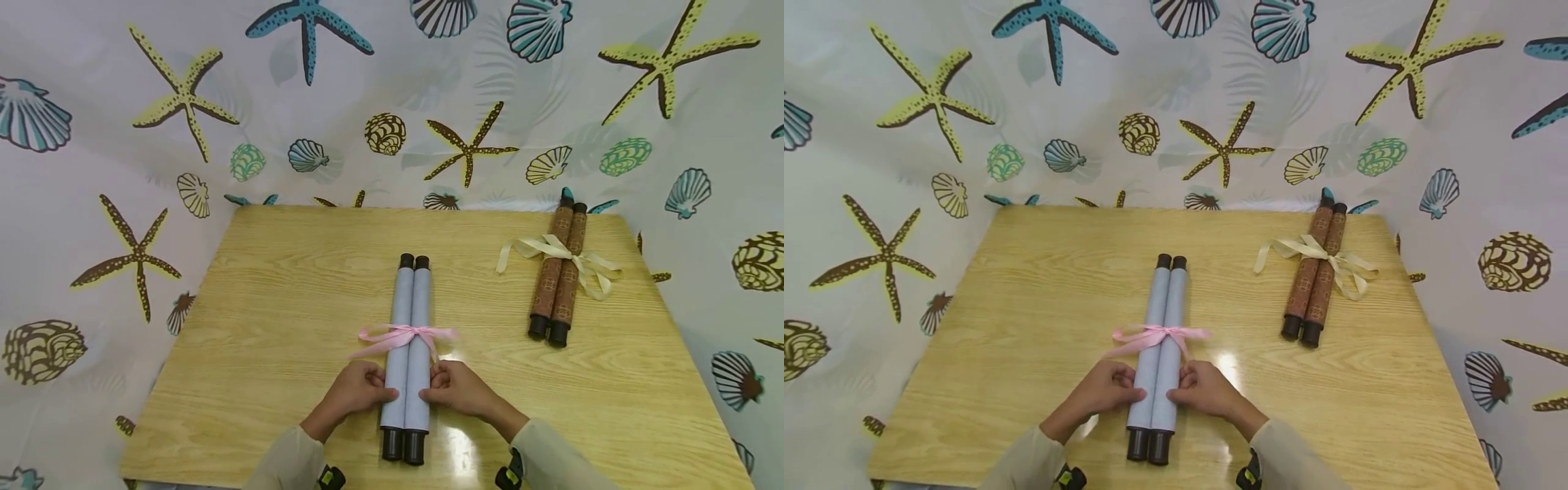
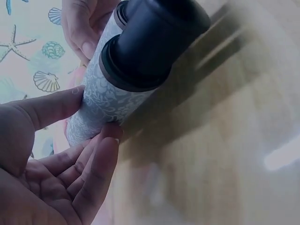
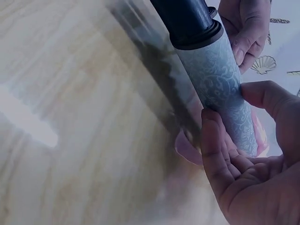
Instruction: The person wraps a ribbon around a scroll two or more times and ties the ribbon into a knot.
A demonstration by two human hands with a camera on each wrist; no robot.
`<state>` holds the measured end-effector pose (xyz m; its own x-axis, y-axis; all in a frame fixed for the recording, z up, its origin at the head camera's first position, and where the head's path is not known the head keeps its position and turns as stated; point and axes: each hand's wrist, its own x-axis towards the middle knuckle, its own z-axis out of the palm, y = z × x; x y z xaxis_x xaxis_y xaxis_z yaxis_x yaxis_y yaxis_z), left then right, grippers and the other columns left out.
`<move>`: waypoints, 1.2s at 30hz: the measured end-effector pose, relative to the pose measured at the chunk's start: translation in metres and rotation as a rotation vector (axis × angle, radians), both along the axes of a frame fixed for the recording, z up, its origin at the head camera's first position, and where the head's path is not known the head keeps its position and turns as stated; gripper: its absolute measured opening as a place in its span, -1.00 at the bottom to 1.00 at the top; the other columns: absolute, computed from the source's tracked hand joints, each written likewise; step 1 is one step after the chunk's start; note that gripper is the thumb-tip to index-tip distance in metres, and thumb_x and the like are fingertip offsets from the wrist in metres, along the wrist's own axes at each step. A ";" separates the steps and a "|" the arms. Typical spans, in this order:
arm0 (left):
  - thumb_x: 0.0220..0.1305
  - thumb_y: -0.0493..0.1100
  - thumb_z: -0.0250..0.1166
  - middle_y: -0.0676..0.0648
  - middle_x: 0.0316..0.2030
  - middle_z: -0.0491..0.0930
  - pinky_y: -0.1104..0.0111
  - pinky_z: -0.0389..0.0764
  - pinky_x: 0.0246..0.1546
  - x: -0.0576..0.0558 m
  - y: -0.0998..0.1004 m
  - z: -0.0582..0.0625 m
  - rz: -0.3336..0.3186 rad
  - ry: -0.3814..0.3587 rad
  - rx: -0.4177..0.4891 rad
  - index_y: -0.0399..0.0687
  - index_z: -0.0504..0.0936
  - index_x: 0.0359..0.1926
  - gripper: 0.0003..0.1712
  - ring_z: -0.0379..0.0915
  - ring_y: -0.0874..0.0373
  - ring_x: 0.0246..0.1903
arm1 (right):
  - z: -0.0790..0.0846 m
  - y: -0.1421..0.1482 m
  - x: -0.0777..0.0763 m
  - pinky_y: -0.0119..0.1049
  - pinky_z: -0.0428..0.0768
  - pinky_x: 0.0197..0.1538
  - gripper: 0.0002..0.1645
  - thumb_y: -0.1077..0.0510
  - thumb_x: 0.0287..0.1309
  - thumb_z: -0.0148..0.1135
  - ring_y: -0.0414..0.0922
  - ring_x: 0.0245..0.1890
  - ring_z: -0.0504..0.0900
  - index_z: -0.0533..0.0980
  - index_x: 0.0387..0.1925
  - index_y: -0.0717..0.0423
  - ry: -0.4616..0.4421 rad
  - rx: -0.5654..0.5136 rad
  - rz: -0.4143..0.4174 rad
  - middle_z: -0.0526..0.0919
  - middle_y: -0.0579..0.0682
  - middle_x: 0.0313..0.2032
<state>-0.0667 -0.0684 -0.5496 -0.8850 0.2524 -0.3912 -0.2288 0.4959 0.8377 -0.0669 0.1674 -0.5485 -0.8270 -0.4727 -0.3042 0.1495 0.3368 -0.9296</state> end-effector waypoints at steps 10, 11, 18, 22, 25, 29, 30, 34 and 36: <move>0.04 -0.19 0.54 -0.03 -0.48 0.61 0.42 0.47 -0.58 -0.028 0.025 0.022 -0.039 0.027 0.040 -0.30 0.69 -0.28 -0.70 0.42 0.25 -0.60 | 0.019 0.026 -0.017 -0.47 0.45 -0.43 -0.63 0.23 0.17 0.35 -0.32 -0.47 0.49 0.43 -0.15 0.45 0.032 0.025 -0.064 0.58 -0.04 -0.45; 0.04 -0.18 0.54 -0.03 -0.48 0.62 0.42 0.46 -0.58 -0.032 0.028 0.024 -0.048 0.036 0.034 -0.29 0.69 -0.28 -0.70 0.42 0.25 -0.59 | 0.020 0.030 -0.020 -0.46 0.46 -0.42 -0.62 0.23 0.17 0.35 -0.32 -0.46 0.49 0.44 -0.14 0.45 0.033 0.032 -0.073 0.58 -0.04 -0.44; 0.07 -0.15 0.52 -0.02 -0.48 0.61 0.41 0.51 -0.56 -0.059 0.063 0.034 -0.086 0.021 0.038 -0.26 0.68 -0.32 -0.73 0.46 0.22 -0.54 | 0.032 0.061 -0.034 -0.39 0.53 -0.36 -0.56 0.18 0.23 0.32 -0.24 -0.39 0.52 0.43 -0.03 0.45 0.028 0.071 -0.138 0.62 -0.01 -0.39; 0.08 -0.14 0.52 0.05 -0.57 0.54 0.39 0.52 -0.59 -0.080 0.093 0.038 -0.115 0.033 0.013 -0.19 0.63 -0.42 -0.75 0.43 0.23 -0.58 | 0.036 0.086 -0.043 -0.35 0.55 -0.33 -0.56 0.15 0.26 0.29 -0.24 -0.39 0.53 0.43 -0.01 0.44 0.046 0.113 -0.183 0.63 -0.05 -0.41; 0.08 -0.13 0.52 0.08 -0.60 0.51 0.25 0.63 -0.52 -0.098 0.114 0.043 -0.139 0.050 -0.005 -0.14 0.60 -0.48 -0.74 0.41 0.24 -0.61 | 0.039 0.104 -0.055 -0.30 0.60 -0.27 -0.56 0.16 0.28 0.28 -0.25 -0.37 0.57 0.43 0.00 0.44 0.061 0.142 -0.210 0.66 -0.05 -0.40; 0.12 -0.13 0.50 0.09 -0.62 0.48 0.04 0.71 -0.33 -0.120 0.140 0.047 -0.173 0.072 -0.017 -0.10 0.55 -0.54 -0.71 0.39 0.25 -0.64 | 0.041 0.127 -0.072 -0.26 0.66 -0.23 -0.58 0.17 0.31 0.25 -0.24 -0.35 0.64 0.43 0.01 0.47 0.065 0.150 -0.239 0.70 -0.04 -0.38; 0.13 -0.13 0.49 0.10 -0.62 0.47 0.02 0.71 -0.30 -0.125 0.146 0.047 -0.183 0.077 -0.022 -0.08 0.53 -0.55 -0.70 0.39 0.24 -0.65 | 0.041 0.132 -0.076 -0.26 0.66 -0.23 -0.59 0.18 0.31 0.24 -0.24 -0.37 0.65 0.43 -0.01 0.47 0.064 0.150 -0.246 0.70 -0.05 -0.39; 0.15 -0.14 0.47 0.11 -0.67 0.43 0.01 0.72 -0.26 -0.142 0.168 0.044 -0.210 0.101 -0.039 -0.04 0.48 -0.63 -0.64 0.38 0.20 -0.68 | 0.038 0.149 -0.090 -0.26 0.68 -0.23 -0.64 0.21 0.32 0.21 -0.25 -0.40 0.65 0.43 -0.05 0.48 0.052 0.150 -0.272 0.67 -0.12 -0.42; 0.16 -0.14 0.46 0.12 -0.71 0.41 0.01 0.72 -0.25 -0.149 0.177 0.040 -0.228 0.113 -0.052 0.00 0.45 -0.67 -0.60 0.40 0.17 -0.68 | 0.036 0.156 -0.095 -0.27 0.69 -0.21 -0.67 0.23 0.32 0.20 -0.26 -0.41 0.65 0.43 -0.07 0.48 0.045 0.150 -0.282 0.66 -0.14 -0.43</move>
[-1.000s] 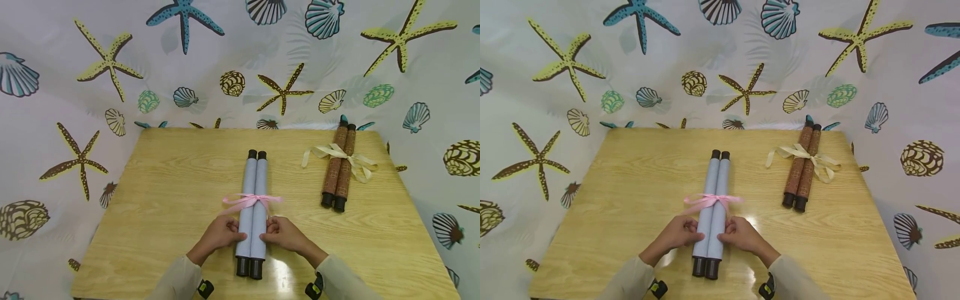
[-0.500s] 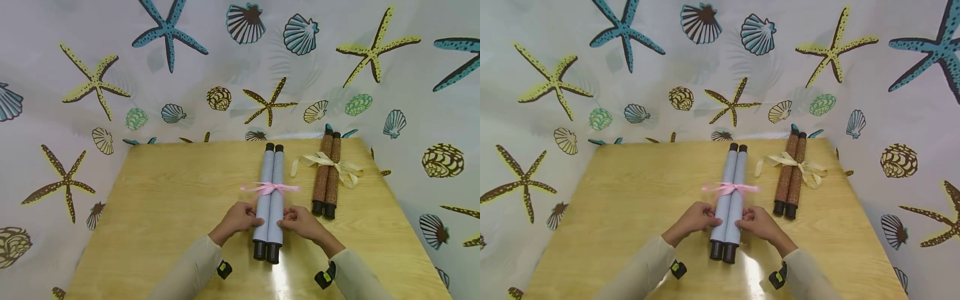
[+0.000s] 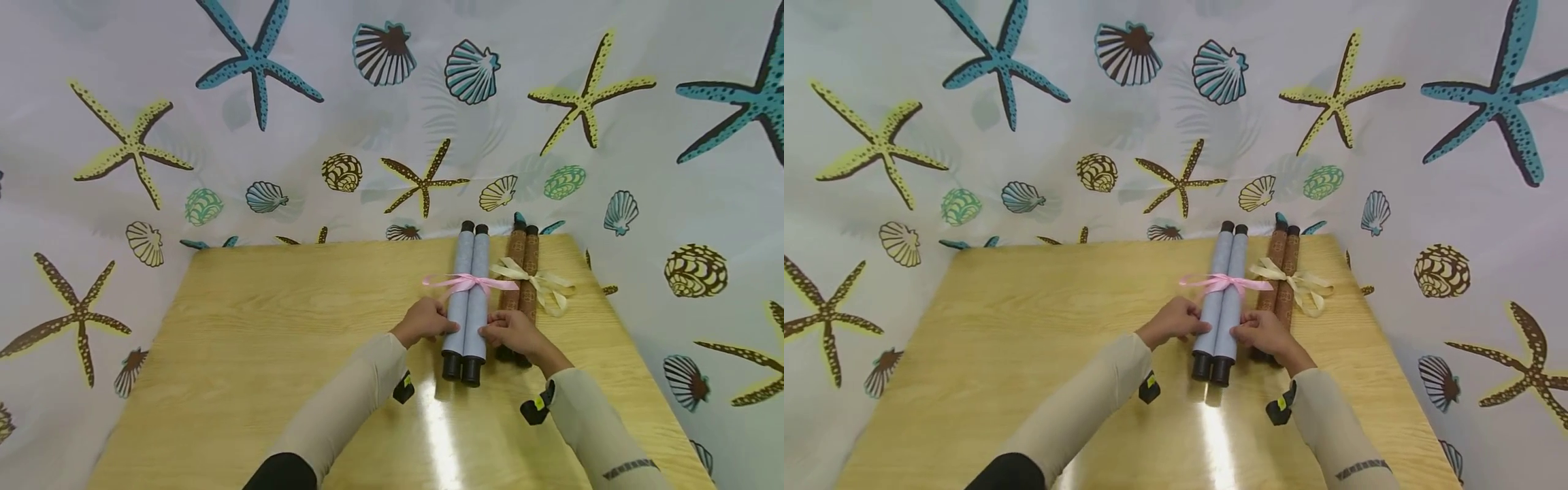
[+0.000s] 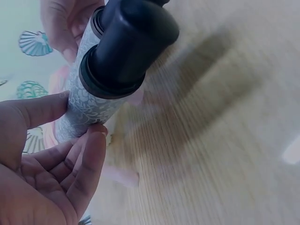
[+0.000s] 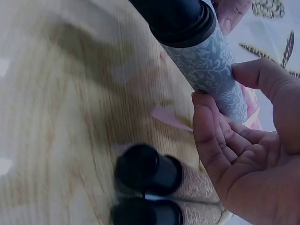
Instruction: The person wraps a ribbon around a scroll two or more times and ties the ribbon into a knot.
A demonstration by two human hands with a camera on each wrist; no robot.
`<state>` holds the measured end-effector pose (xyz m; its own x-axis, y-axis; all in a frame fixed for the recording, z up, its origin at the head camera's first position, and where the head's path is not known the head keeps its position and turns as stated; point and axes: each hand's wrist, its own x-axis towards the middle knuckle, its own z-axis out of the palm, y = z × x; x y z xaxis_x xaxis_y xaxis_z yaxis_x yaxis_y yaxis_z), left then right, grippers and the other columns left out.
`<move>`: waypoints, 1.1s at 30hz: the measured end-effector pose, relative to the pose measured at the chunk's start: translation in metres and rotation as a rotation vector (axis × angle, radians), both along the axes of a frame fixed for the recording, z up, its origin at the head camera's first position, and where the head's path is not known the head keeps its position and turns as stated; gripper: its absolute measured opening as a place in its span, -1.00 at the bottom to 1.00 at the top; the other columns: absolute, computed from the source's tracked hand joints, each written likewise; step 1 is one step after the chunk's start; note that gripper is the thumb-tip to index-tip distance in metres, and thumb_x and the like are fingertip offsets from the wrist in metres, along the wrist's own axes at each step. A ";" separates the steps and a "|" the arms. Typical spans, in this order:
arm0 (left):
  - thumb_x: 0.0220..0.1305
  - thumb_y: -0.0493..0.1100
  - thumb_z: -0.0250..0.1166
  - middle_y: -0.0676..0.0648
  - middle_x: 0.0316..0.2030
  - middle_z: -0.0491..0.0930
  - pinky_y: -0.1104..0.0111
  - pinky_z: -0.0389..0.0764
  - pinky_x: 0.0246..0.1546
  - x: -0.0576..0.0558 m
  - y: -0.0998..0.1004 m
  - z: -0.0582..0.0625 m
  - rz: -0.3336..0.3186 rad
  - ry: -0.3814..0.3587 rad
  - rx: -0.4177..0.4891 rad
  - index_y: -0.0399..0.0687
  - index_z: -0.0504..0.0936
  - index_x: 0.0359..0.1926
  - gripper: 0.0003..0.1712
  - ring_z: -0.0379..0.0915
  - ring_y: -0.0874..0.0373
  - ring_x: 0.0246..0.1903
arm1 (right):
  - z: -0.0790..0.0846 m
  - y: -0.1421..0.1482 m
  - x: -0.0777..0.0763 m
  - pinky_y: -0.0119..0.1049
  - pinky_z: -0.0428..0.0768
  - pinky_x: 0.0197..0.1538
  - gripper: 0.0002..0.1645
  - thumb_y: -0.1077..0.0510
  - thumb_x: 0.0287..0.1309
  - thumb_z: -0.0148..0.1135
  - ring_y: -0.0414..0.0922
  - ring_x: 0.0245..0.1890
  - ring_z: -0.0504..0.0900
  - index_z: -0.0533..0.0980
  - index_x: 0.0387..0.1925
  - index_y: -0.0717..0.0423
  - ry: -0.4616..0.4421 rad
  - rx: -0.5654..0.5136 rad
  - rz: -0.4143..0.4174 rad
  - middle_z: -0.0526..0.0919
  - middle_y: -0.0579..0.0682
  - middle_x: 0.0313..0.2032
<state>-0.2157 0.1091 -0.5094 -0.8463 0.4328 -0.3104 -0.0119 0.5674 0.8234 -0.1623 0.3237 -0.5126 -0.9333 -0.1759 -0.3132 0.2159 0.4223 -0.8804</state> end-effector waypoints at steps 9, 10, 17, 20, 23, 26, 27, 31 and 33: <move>0.17 -0.16 0.44 0.12 -0.74 0.38 0.09 0.73 -0.34 -0.022 0.024 -0.013 -0.037 0.021 -0.033 0.02 0.41 -0.73 -0.55 0.58 0.00 -0.60 | -0.004 0.014 -0.017 -0.25 0.72 -0.18 -0.74 0.25 0.30 0.20 -0.31 -0.39 0.66 0.48 -0.17 0.47 -0.005 0.079 -0.027 0.73 0.05 -0.30; 0.17 -0.16 0.44 0.11 -0.73 0.38 0.09 0.73 -0.34 -0.024 0.025 -0.014 -0.034 0.015 -0.034 0.02 0.41 -0.73 -0.56 0.57 0.01 -0.62 | -0.005 0.014 -0.019 -0.26 0.73 -0.18 -0.75 0.25 0.28 0.21 -0.32 -0.39 0.66 0.49 -0.19 0.45 -0.013 0.084 -0.037 0.72 0.06 -0.29; 0.19 -0.17 0.43 0.11 -0.74 0.38 0.11 0.73 -0.35 -0.028 0.034 -0.022 -0.031 -0.040 -0.024 0.00 0.42 -0.71 -0.57 0.38 0.22 -0.72 | -0.006 0.015 -0.027 -0.30 0.72 -0.28 -0.82 0.27 0.21 0.22 -0.28 -0.47 0.63 0.50 -0.45 0.34 -0.024 0.161 -0.054 0.62 -0.06 -0.45; 0.19 -0.15 0.43 0.11 -0.73 0.38 0.29 0.65 -0.51 -0.028 0.036 -0.025 -0.029 -0.022 -0.037 0.00 0.44 -0.69 -0.59 0.35 0.24 -0.72 | -0.005 0.012 -0.029 -0.33 0.70 -0.34 -0.73 0.29 0.16 0.20 -0.28 -0.55 0.60 0.45 -0.64 0.19 -0.020 0.205 -0.062 0.58 -0.11 -0.60; 0.17 -0.15 0.44 0.10 -0.70 0.40 0.42 0.50 -0.62 -0.027 0.037 -0.028 -0.015 -0.009 -0.046 -0.06 0.49 -0.64 -0.65 0.37 0.24 -0.71 | -0.003 0.007 -0.030 -0.37 0.66 -0.40 -0.60 0.31 0.11 0.18 -0.30 -0.62 0.53 0.33 -0.78 0.06 -0.022 0.245 -0.061 0.50 -0.18 -0.72; 0.16 -0.15 0.45 0.07 -0.67 0.45 0.46 0.45 -0.65 -0.026 0.039 -0.031 0.001 -0.001 -0.057 -0.15 0.58 -0.57 -0.72 0.39 0.23 -0.68 | -0.001 0.001 -0.032 -0.43 0.51 -0.50 -0.55 0.30 0.06 0.17 -0.30 -0.69 0.42 0.28 -0.83 0.00 -0.030 0.331 -0.068 0.41 -0.22 -0.80; 0.16 -0.15 0.45 0.06 -0.66 0.45 0.45 0.46 -0.66 -0.026 0.040 -0.031 0.004 -0.006 -0.061 -0.16 0.59 -0.55 -0.73 0.39 0.23 -0.69 | -0.001 0.000 -0.032 -0.42 0.46 -0.52 -0.55 0.28 0.06 0.17 -0.29 -0.70 0.39 0.28 -0.84 -0.01 -0.031 0.365 -0.063 0.39 -0.23 -0.81; 0.20 -0.17 0.42 0.05 -0.70 0.42 0.35 0.58 -0.64 -0.024 0.043 -0.034 0.020 -0.036 -0.052 -0.11 0.52 -0.59 -0.69 0.37 0.23 -0.74 | 0.001 -0.005 -0.034 -0.39 0.24 -0.57 -0.58 0.18 0.05 0.16 -0.26 -0.74 0.23 0.26 -0.82 -0.04 -0.057 0.502 -0.064 0.27 -0.23 -0.81; 0.22 -0.18 0.40 0.06 -0.73 0.38 0.29 0.62 -0.63 -0.023 0.043 -0.036 0.030 -0.062 -0.036 -0.05 0.44 -0.63 -0.64 0.37 0.22 -0.76 | 0.001 -0.006 -0.033 -0.39 0.20 -0.58 -0.56 0.12 0.08 0.16 -0.26 -0.74 0.17 0.24 -0.81 -0.05 -0.066 0.542 -0.060 0.19 -0.24 -0.81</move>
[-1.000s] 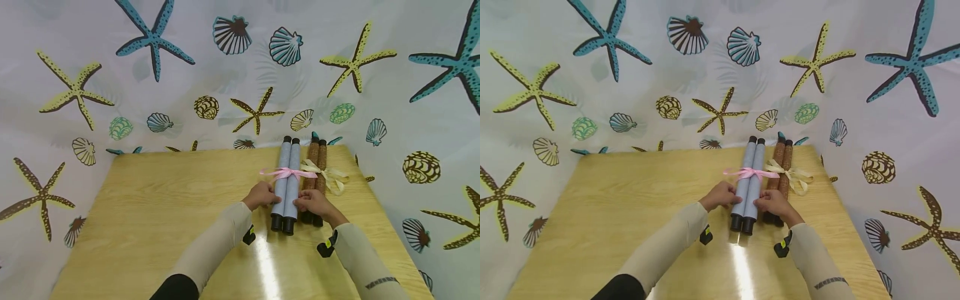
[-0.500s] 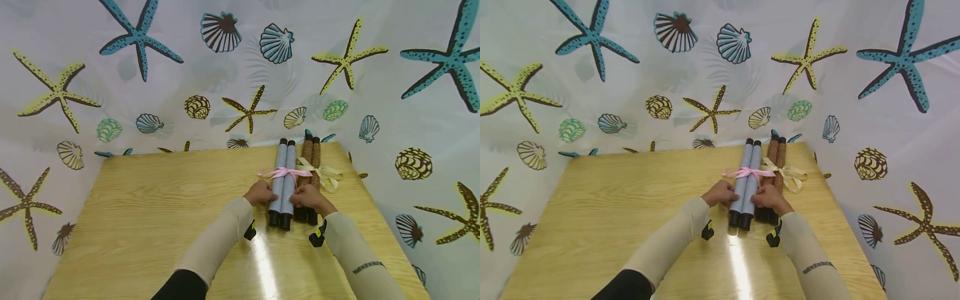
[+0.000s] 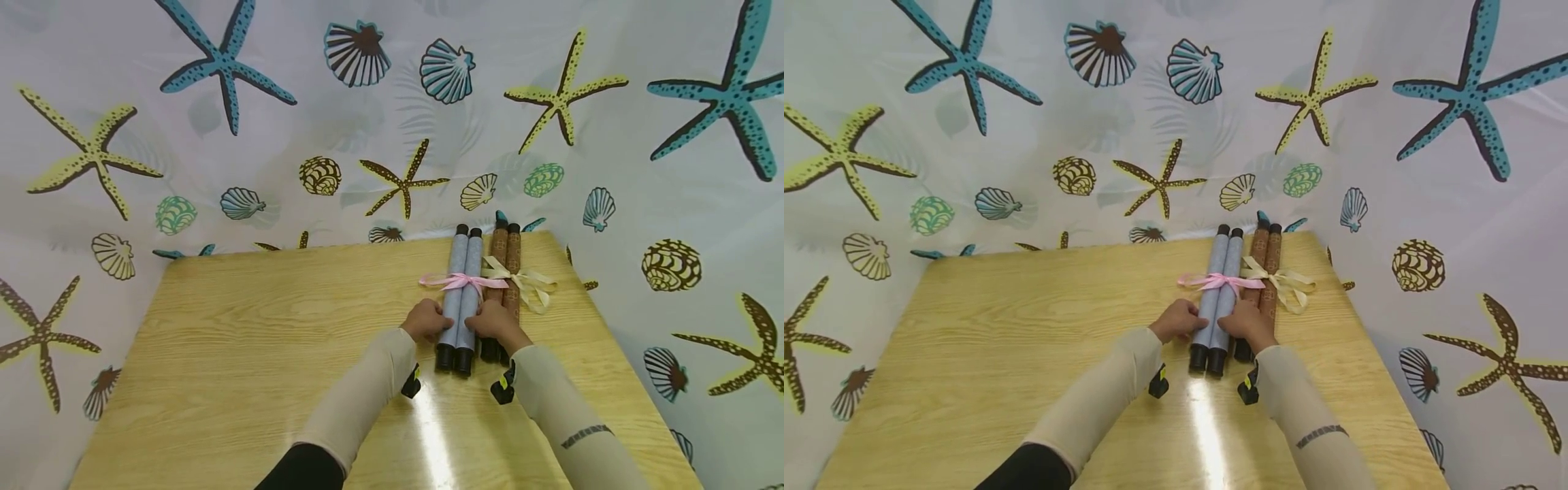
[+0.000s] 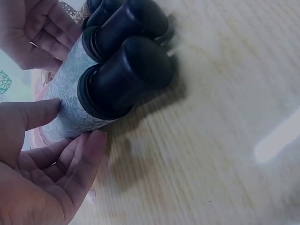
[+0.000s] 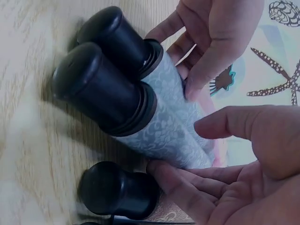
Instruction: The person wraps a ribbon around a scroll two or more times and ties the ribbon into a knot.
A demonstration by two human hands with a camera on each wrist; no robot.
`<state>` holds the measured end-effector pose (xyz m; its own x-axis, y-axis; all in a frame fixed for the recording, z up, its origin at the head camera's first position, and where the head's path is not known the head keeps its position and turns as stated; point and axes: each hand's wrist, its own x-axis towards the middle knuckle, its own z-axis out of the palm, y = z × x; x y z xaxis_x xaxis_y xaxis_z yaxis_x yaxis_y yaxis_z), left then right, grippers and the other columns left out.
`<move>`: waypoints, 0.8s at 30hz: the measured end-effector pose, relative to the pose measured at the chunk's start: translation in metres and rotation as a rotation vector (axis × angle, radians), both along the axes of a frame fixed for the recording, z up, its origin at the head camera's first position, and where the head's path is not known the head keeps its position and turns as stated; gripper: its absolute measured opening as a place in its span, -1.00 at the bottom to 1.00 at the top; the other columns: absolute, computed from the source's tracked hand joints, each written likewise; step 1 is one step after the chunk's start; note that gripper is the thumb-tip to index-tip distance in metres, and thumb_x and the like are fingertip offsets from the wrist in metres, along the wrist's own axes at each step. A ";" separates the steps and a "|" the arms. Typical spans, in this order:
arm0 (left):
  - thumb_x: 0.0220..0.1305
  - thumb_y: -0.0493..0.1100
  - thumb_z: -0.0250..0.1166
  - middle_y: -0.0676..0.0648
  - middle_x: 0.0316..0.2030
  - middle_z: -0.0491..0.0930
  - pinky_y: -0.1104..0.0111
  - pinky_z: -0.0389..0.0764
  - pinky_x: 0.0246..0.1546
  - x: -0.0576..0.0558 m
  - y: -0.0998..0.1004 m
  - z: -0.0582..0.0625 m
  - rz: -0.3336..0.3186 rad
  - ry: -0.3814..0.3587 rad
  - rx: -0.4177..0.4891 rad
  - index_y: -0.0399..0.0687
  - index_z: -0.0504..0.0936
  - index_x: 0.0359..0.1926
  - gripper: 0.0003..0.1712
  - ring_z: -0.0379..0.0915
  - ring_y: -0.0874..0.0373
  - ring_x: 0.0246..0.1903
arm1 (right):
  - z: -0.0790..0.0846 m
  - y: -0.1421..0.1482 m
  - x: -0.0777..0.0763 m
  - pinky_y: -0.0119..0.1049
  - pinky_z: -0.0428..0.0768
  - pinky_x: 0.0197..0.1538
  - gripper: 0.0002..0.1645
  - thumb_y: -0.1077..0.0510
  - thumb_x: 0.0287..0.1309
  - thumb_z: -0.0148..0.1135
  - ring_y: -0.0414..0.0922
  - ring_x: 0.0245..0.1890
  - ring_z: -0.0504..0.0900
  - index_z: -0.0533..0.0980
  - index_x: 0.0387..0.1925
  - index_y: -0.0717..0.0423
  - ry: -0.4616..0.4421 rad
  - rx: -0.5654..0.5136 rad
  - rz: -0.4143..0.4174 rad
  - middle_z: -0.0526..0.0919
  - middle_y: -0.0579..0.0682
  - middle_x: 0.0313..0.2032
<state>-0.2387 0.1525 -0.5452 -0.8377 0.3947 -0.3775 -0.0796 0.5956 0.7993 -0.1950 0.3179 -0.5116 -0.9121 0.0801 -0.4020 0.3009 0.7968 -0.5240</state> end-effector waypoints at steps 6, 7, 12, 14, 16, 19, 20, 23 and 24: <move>0.23 -0.19 0.34 0.07 -0.70 0.36 0.33 0.56 -0.67 0.007 -0.003 -0.003 0.040 -0.056 0.071 -0.04 0.44 -0.56 -0.71 0.36 0.20 -0.73 | 0.005 -0.003 0.006 -0.36 0.17 -0.56 -0.52 -0.01 0.12 0.20 -0.23 -0.72 0.14 0.22 -0.78 -0.07 0.002 0.070 0.027 0.12 -0.21 -0.78; 0.24 -0.19 0.33 0.08 -0.67 0.36 0.32 0.57 -0.66 0.008 -0.004 -0.002 0.043 -0.062 0.086 -0.04 0.45 -0.53 -0.74 0.36 0.20 -0.71 | 0.005 -0.003 0.007 -0.35 0.18 -0.54 -0.53 -0.02 0.12 0.20 -0.22 -0.70 0.15 0.22 -0.76 -0.06 0.005 0.083 0.034 0.14 -0.20 -0.77; 0.31 -0.17 0.29 0.02 -0.52 0.49 0.23 0.66 -0.49 0.010 -0.013 -0.001 0.007 -0.056 0.132 -0.09 0.52 -0.45 -0.80 0.38 0.21 -0.61 | 0.007 -0.004 0.006 -0.23 0.32 -0.36 -0.67 -0.05 0.16 0.17 -0.12 -0.53 0.34 0.49 -0.45 0.16 0.022 0.138 0.102 0.44 -0.03 -0.55; 0.34 -0.16 0.28 -0.09 -0.31 0.65 0.19 0.68 -0.41 0.011 -0.018 -0.001 -0.011 -0.060 0.144 -0.19 0.62 -0.22 -0.84 0.51 0.15 -0.50 | 0.009 -0.005 0.007 -0.11 0.48 -0.22 -0.53 -0.05 0.19 0.16 -0.02 -0.39 0.51 0.56 -0.12 0.31 0.026 0.132 0.126 0.62 0.14 -0.33; 0.34 -0.14 0.29 -0.22 0.01 0.66 0.18 0.70 -0.36 0.012 -0.023 -0.002 -0.023 -0.059 0.152 -0.25 0.54 0.16 -0.56 0.64 0.03 -0.31 | 0.012 -0.004 0.011 0.04 0.55 -0.03 -0.34 -0.04 0.22 0.17 0.11 -0.15 0.62 0.46 0.19 0.36 0.025 0.101 0.118 0.64 0.27 -0.02; 0.36 -0.12 0.28 -0.27 0.15 0.59 0.20 0.70 -0.33 0.015 -0.031 -0.001 -0.041 -0.059 0.163 -0.25 0.39 0.34 -0.40 0.66 -0.09 -0.12 | 0.016 -0.002 0.018 0.14 0.55 0.11 -0.30 0.00 0.23 0.17 0.26 0.09 0.60 0.41 0.26 0.40 0.043 0.049 0.097 0.60 0.35 0.13; 0.36 -0.12 0.28 -0.27 0.14 0.60 0.22 0.69 -0.34 0.016 -0.034 0.000 -0.044 -0.051 0.161 -0.25 0.39 0.35 -0.39 0.65 -0.10 -0.11 | 0.016 -0.001 0.020 0.15 0.55 0.13 -0.31 0.02 0.24 0.17 0.28 0.12 0.58 0.40 0.26 0.40 0.052 0.032 0.089 0.60 0.36 0.13; 0.38 -0.11 0.26 -0.24 0.13 0.60 0.25 0.66 -0.35 0.020 -0.045 0.008 -0.054 -0.031 0.158 -0.23 0.38 0.37 -0.39 0.65 -0.15 -0.11 | 0.017 0.001 0.025 0.13 0.56 0.12 -0.36 0.05 0.25 0.18 0.27 0.11 0.60 0.43 0.24 0.40 0.083 0.000 0.085 0.63 0.36 0.09; 0.38 -0.11 0.25 -0.24 0.12 0.60 0.24 0.65 -0.34 0.021 -0.049 0.011 -0.058 -0.017 0.153 -0.23 0.38 0.37 -0.39 0.64 -0.16 -0.12 | 0.017 0.001 0.026 0.12 0.58 0.10 -0.38 0.05 0.25 0.18 0.26 0.08 0.63 0.44 0.22 0.39 0.098 -0.009 0.087 0.65 0.36 0.06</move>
